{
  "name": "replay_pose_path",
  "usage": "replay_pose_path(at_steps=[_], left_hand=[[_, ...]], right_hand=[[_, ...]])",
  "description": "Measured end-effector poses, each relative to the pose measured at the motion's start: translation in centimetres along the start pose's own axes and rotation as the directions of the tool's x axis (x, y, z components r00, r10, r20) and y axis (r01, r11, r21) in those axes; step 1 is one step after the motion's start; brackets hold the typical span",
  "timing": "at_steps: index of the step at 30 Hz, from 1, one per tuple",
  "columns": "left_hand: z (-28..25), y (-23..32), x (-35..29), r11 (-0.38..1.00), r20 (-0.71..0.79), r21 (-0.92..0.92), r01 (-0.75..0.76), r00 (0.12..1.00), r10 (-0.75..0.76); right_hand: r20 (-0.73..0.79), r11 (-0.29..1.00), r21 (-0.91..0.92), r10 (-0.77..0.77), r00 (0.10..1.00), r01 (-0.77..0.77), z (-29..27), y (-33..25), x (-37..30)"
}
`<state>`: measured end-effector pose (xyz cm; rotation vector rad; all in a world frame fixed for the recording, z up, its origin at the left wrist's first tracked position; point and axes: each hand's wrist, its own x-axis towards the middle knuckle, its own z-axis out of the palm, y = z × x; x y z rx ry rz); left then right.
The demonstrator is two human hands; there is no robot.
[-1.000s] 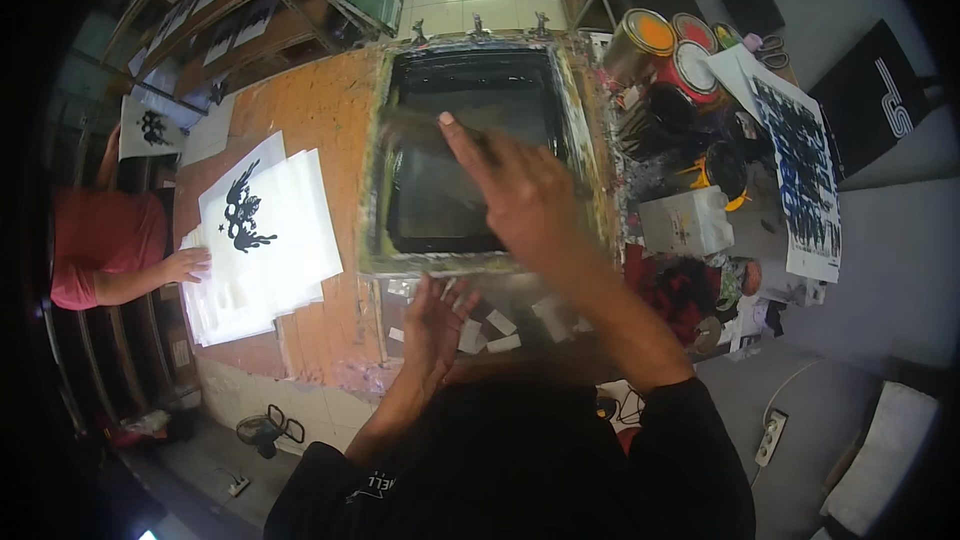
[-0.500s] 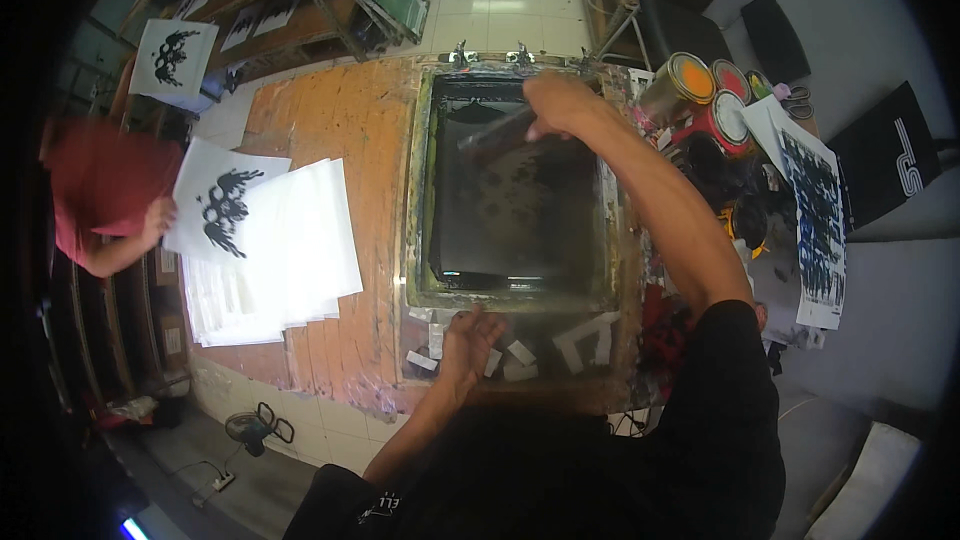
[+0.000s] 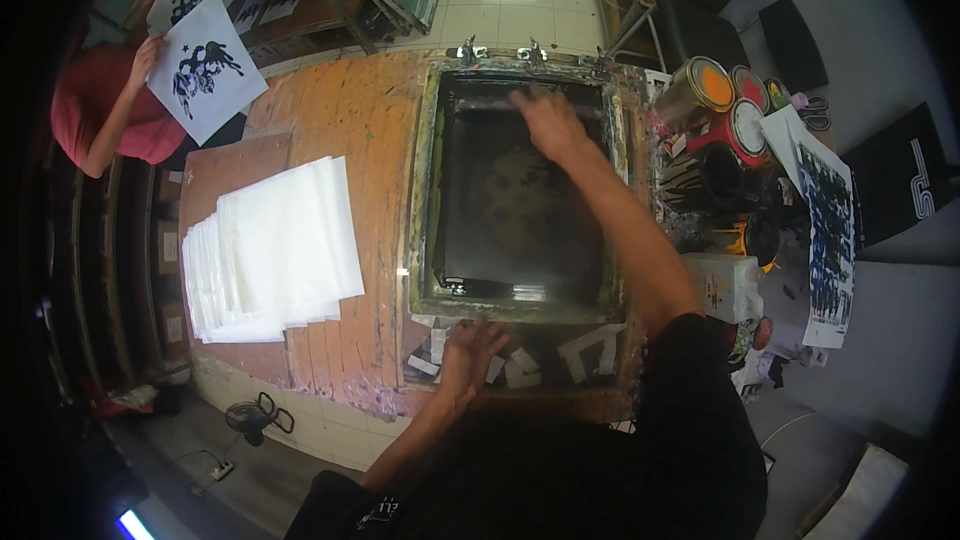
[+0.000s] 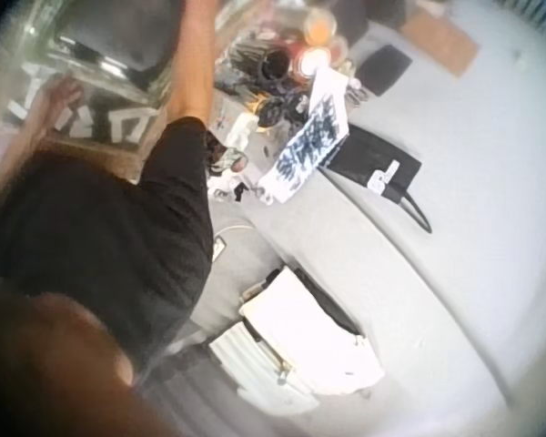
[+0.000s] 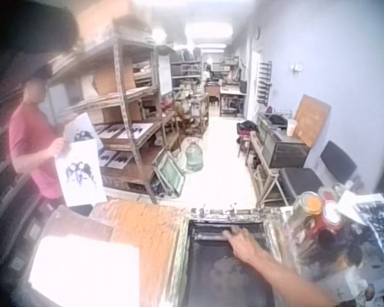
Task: The person pulls a sheet of paper from a stack, aligns it on a glass table, lowers a screen frame, applies ink across the mesh using a squeegee, lifts the frame, and places the printed sheet onto another stack.
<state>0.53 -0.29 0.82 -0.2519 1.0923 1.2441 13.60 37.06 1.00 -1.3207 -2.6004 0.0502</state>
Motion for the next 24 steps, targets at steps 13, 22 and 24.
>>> replay_pose_path(at_steps=[13,22,24], left_hand=[[0.4,0.3,-0.8,0.999,-0.025,0.026,0.018,1.000,-0.017],[0.8,0.5,-1.2,0.990,0.015,0.140,-0.016,1.000,0.014],[1.1,0.8,-1.3,0.994,0.012,0.111,0.004,1.000,-0.005]], right_hand=[[0.124,0.985,0.055,0.154,0.980,-0.162,-0.3,-2.8,1.1],[0.092,0.981,0.112,0.149,0.985,-0.158,-2.7,-12.1,-14.1],[0.101,0.979,0.114,0.155,0.983,-0.166,-3.7,-15.2,-18.7]])
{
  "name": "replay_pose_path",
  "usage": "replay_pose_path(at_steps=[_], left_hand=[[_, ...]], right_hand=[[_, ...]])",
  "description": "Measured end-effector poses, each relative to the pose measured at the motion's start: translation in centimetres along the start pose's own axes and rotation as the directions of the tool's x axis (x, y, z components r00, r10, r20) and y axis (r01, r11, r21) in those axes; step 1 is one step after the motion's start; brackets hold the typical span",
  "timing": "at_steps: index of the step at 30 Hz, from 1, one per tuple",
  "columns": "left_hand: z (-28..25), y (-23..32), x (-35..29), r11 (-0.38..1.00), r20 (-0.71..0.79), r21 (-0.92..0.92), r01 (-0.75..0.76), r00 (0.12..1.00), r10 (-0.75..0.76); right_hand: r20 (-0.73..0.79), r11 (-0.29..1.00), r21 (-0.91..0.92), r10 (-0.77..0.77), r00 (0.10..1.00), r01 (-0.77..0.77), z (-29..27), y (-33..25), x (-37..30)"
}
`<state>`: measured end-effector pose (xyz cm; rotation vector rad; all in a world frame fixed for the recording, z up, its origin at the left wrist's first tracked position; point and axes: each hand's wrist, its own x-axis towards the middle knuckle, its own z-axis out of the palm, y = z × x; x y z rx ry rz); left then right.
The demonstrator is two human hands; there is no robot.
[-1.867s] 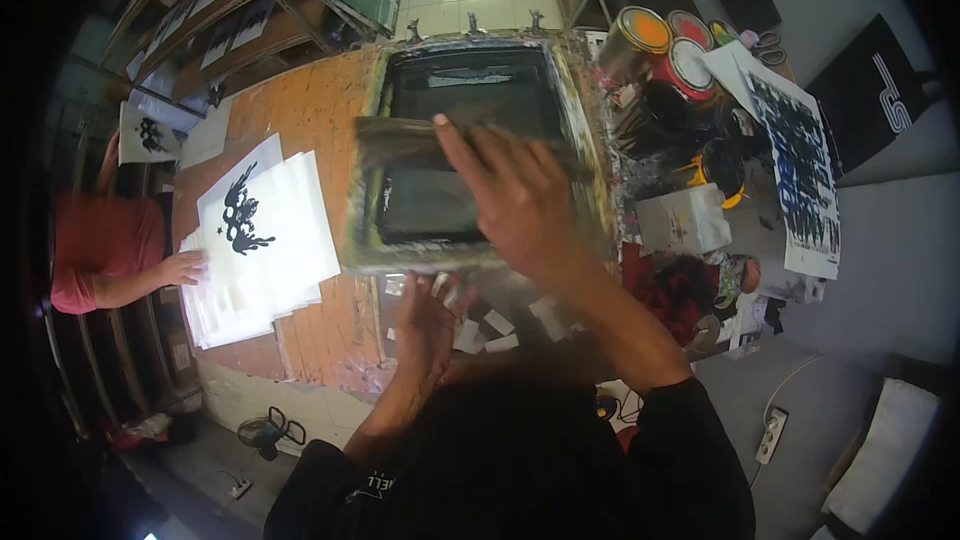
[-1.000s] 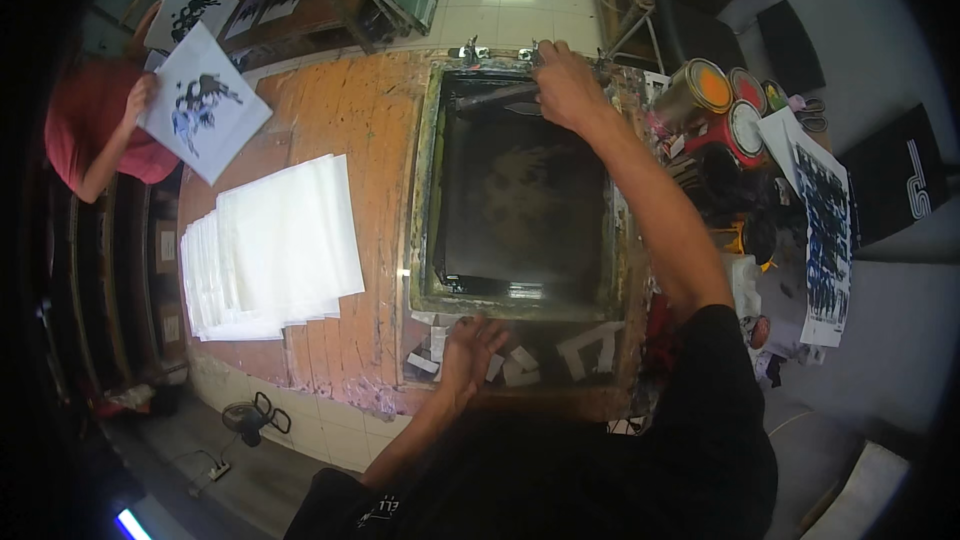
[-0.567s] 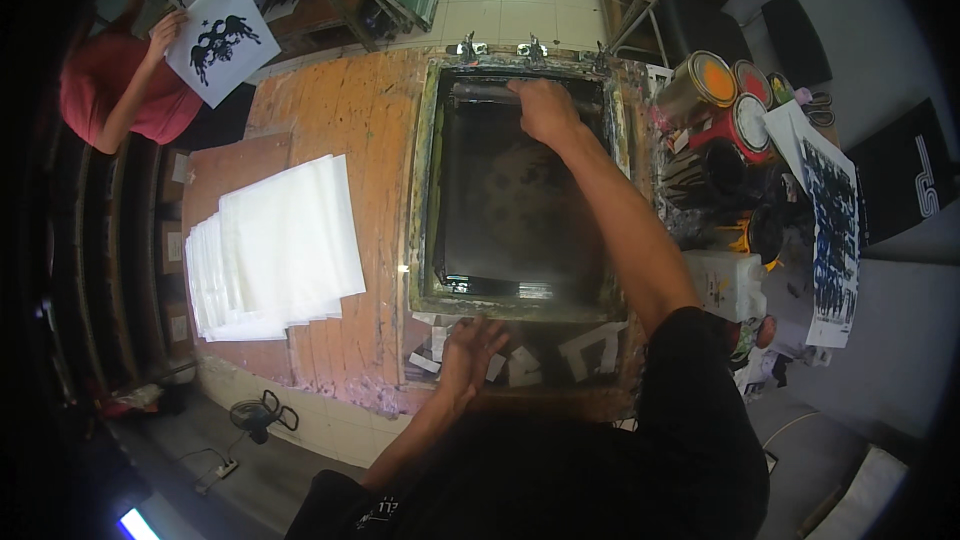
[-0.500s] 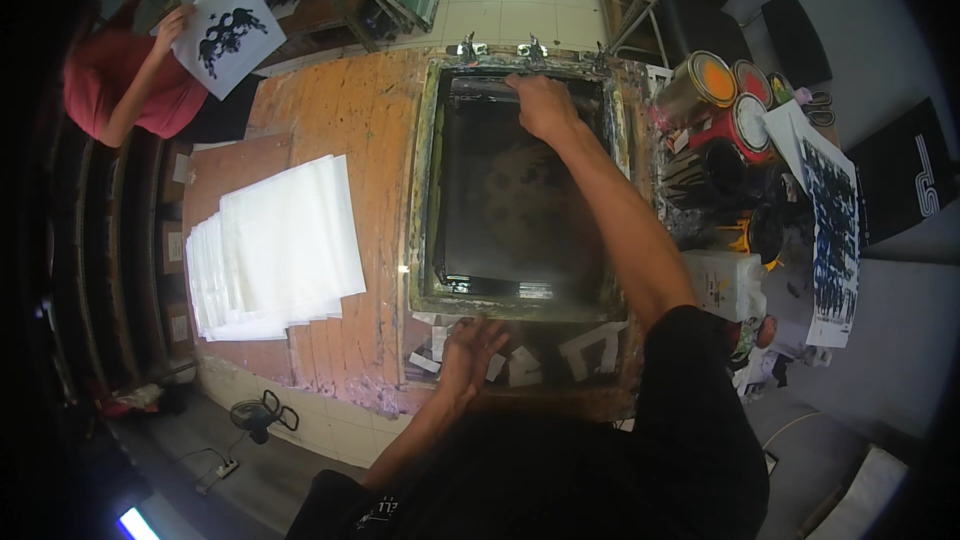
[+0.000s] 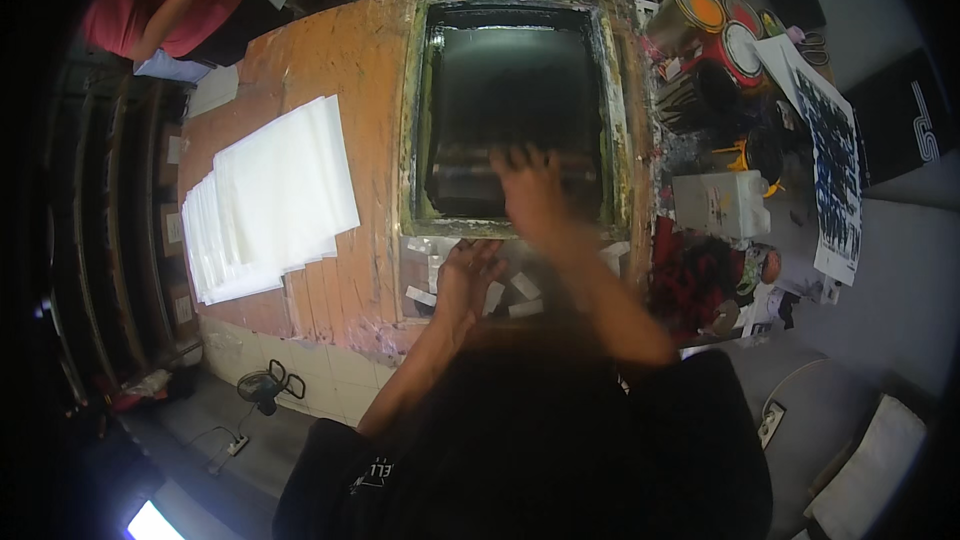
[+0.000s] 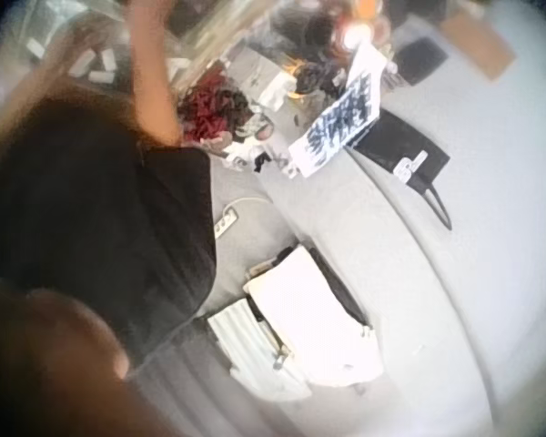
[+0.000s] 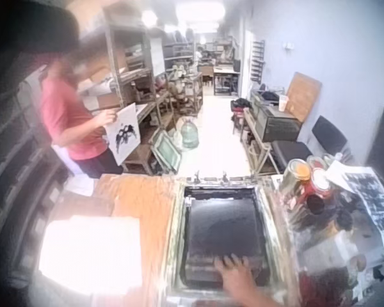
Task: The person pulls a sheet of paper from a stack, aligns it on a glass table, lowers a screen frame, applies ink across the mesh using a squeegee, lifts the frame, and places the printed sheet onto another stack.
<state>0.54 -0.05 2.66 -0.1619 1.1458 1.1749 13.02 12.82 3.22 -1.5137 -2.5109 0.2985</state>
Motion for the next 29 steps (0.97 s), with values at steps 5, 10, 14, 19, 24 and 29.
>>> replay_pose_path(at_steps=[5,10,14,19,24,29], left_hand=[[-0.8,-0.6,1.0,0.998,0.053,0.053,-0.031,0.998,0.028],[-1.1,-1.1,2.1,1.000,-0.052,0.024,-0.010,0.999,0.011],[-1.2,-1.8,3.3,0.998,-0.123,-0.066,-0.007,0.992,-0.001],[-1.9,-2.1,3.9,0.997,-0.109,-0.080,-0.010,0.994,0.001],[-1.1,-2.0,2.9,0.989,-0.089,-0.135,-0.065,0.995,0.054],[-0.9,-1.5,3.1,0.995,-0.044,-0.093,-0.028,0.999,0.025]], right_hand=[[0.177,0.989,0.126,0.058,0.982,-0.082,-3.2,-3.9,-4.7],[0.155,0.966,0.253,0.002,0.988,-0.042,-2.2,-1.4,-2.6],[0.169,0.939,0.336,0.013,0.986,-0.070,-3.0,-0.5,-2.5],[0.169,0.991,0.128,0.022,0.985,-0.044,-0.1,-2.5,-5.9],[0.015,0.993,0.109,0.036,0.999,-0.037,1.6,-2.6,-5.5],[-0.084,0.998,0.054,0.024,0.996,-0.019,3.3,0.2,-0.4]])
